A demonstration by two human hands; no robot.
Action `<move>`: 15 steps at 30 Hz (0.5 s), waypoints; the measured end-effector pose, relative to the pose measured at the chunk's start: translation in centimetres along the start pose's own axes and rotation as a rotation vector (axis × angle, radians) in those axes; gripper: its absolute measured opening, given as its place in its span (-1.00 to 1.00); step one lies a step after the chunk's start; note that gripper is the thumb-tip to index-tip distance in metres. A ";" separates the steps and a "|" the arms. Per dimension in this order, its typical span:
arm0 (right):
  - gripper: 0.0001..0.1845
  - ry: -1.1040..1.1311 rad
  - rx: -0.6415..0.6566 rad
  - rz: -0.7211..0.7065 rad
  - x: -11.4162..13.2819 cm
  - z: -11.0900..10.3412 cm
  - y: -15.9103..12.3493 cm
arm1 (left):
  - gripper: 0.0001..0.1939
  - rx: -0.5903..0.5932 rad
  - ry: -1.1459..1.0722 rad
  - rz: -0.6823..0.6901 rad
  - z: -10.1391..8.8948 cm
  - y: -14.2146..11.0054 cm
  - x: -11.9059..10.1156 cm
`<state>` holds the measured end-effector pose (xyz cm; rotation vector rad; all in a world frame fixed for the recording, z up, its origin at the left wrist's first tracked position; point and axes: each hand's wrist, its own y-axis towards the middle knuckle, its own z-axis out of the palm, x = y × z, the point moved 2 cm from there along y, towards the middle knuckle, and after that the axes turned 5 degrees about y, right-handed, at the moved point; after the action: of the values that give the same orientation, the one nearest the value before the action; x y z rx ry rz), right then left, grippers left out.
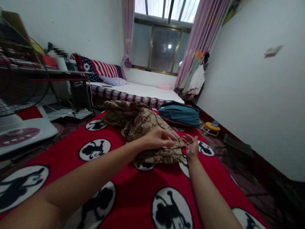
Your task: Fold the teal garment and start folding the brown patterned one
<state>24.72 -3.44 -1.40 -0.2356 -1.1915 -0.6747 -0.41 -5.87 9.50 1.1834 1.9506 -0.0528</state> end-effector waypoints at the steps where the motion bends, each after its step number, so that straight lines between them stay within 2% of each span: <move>1: -0.27 0.004 0.012 0.014 -0.1 0.1 0.0 | -0.68 -0.204 0.050 -0.036 -1.6 0.3 0.6; 3: -0.24 -0.052 0.038 -0.003 -0.3 0.4 0.1 | -0.68 -0.612 0.293 -0.141 -4.4 0.3 2.5; 4: -0.23 -0.083 0.059 -0.017 -0.3 0.6 0.1 | -0.61 -0.746 0.438 -0.220 -5.2 0.1 3.7; 5: -0.22 -0.107 0.085 -0.020 -0.4 0.8 0.1 | -0.48 -0.807 0.564 -0.315 -5.4 -0.3 5.2; 7: -0.22 -0.136 0.135 0.000 -0.6 1.1 0.0 | -0.24 -0.759 0.723 -0.482 -4.3 -0.9 8.0; 8: -0.23 -0.144 0.159 0.020 -0.7 1.3 -0.1 | -0.19 -0.691 0.771 -0.530 -3.3 -1.1 9.2; 10: -0.24 -0.150 0.201 0.050 -0.9 1.5 -0.3 | -0.22 -0.551 0.835 -0.567 -1.0 -1.4 10.7; 13: -0.29 -0.172 0.232 0.028 -0.8 1.6 -0.6 | -0.31 -0.459 0.884 -0.556 1.2 -1.4 11.1; 15: -0.37 -0.202 0.162 -0.069 0.2 1.8 -0.7 | -0.32 -0.457 0.892 -0.537 1.5 -1.2 10.8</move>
<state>22.90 -3.15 -0.63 -0.1291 -1.4465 -0.6204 -2.66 0.53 0.87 0.3456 2.7917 0.7123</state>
